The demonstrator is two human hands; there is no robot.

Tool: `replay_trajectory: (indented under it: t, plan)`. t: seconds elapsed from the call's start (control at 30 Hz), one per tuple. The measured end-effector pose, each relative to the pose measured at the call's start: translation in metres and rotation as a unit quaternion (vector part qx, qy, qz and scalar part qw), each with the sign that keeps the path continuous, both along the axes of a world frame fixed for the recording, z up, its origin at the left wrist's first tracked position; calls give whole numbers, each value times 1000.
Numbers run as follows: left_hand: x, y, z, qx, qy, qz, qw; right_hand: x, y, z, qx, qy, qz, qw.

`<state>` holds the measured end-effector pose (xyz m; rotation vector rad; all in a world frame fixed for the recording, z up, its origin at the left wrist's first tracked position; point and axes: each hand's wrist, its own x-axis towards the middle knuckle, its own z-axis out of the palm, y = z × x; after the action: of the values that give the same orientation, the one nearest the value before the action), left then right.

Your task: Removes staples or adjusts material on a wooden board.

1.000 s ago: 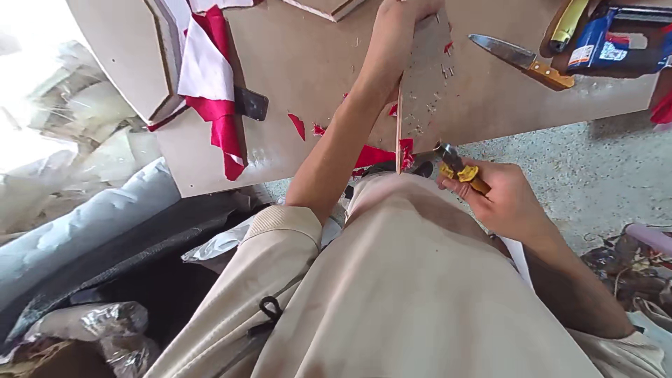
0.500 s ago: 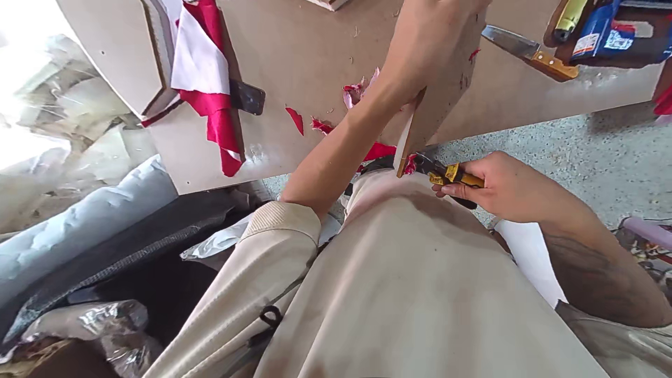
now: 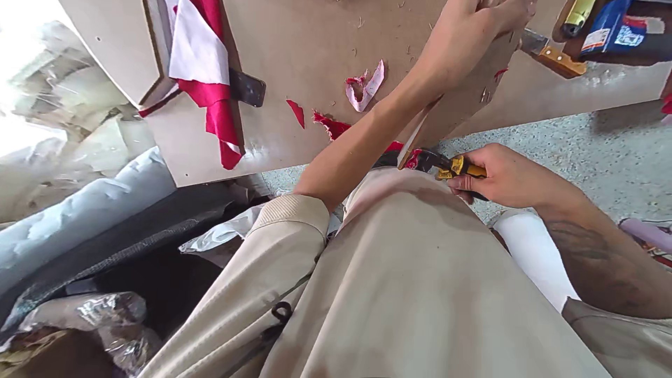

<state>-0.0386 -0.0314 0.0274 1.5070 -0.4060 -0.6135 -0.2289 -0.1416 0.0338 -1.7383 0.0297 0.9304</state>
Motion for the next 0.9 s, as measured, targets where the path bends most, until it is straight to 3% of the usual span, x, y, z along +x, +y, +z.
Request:
replay_trajectory:
  t: [0.13,0.33,0.43,0.5,0.6,0.73,0.83,0.9]
  plan:
    - [4,3,-6,-45,20,28,998,-24,16,-18,28,-37,-48,998]
    - [12,15,-11,-67,106,103,987,-44,40,-38,-43,-179,-129,974]
    - [8,18,-8,-148,230,73,959,-42,41,-41,54,-212,-154,963]
    - [5,16,-14,-202,302,103,926,-37,45,-38,149,-209,-178,950]
    - [16,15,-22,-253,312,154,903,-36,50,-45,234,-185,-252,920]
    - [27,20,-25,-226,267,158,923,-43,53,-49,244,-177,-285,910]
    - [32,12,-21,-116,226,123,959,-43,56,-47,89,-284,-278,913]
    - [37,12,-26,21,93,78,992,-48,56,-45,1,-371,-293,881]
